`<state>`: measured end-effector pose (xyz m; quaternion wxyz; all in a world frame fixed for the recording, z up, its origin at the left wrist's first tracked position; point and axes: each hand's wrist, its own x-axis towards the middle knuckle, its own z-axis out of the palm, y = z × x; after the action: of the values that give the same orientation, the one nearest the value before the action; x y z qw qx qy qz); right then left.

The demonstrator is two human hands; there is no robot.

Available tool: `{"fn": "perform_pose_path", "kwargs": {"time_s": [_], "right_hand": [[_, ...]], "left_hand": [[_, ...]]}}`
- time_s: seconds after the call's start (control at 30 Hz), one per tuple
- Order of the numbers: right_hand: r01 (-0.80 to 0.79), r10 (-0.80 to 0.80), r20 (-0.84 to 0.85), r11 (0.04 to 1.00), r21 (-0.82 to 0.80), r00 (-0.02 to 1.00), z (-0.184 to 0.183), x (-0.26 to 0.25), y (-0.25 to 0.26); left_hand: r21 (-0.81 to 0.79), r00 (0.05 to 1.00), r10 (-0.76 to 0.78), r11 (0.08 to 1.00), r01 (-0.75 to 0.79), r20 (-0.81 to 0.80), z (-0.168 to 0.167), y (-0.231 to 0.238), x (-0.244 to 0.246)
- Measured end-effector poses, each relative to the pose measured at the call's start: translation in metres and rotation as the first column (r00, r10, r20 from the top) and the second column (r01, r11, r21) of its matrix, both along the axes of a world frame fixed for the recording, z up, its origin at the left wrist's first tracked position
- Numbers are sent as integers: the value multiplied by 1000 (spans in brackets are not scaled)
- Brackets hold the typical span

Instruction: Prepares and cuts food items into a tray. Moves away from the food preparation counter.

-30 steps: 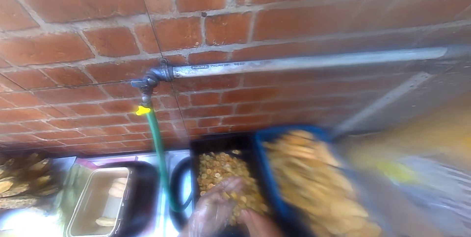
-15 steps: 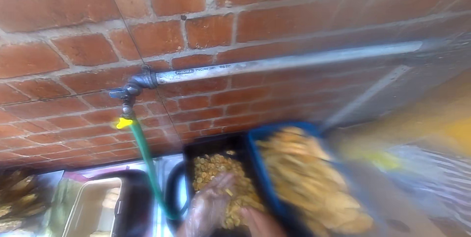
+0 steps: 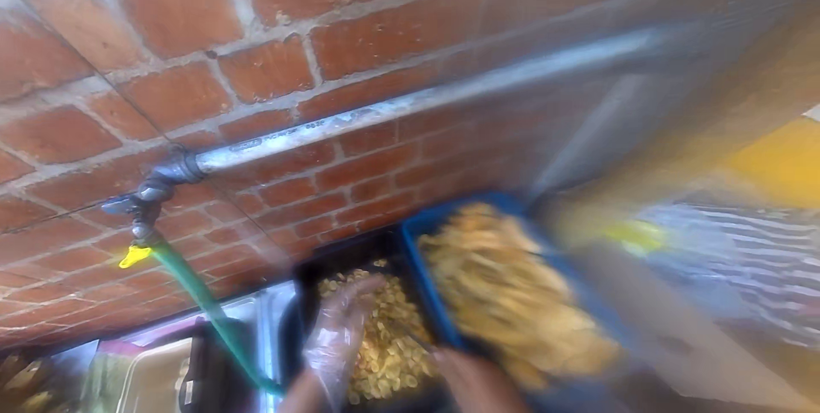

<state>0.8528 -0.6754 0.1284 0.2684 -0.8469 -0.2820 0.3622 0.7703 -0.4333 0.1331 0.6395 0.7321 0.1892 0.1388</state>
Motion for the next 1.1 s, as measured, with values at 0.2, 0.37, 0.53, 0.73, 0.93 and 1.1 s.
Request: {"fn": "perform_pose_path", "kwargs": {"time_s": [0.2, 0.37, 0.53, 0.73, 0.93, 1.1], "right_hand": [[259, -318, 42, 836, 485, 947, -6, 22, -54], [337, -471, 109, 756, 561, 875, -1, 52, -101], [363, -519, 127, 732, 577, 845, -8, 61, -130], [366, -529, 108, 706, 607, 842, -22, 54, -148], [335, -515, 143, 718, 610, 845, -27, 54, -157], [310, -508, 165, 719, 621, 846, -23, 60, -154]], "left_hand": [[194, 942, -280, 929, 314, -183, -3, -40, 51], [575, 729, -429, 448, 685, -534, -5, -85, 125], [427, 493, -330, 256, 867, -805, -27, -116, 181], [282, 288, -197, 58, 958, -937, -47, -112, 195], [262, 268, -33, 129, 956, -963, -34, -126, 205], [226, 227, 2, 80, 971, -974, -28, -126, 203]]}}
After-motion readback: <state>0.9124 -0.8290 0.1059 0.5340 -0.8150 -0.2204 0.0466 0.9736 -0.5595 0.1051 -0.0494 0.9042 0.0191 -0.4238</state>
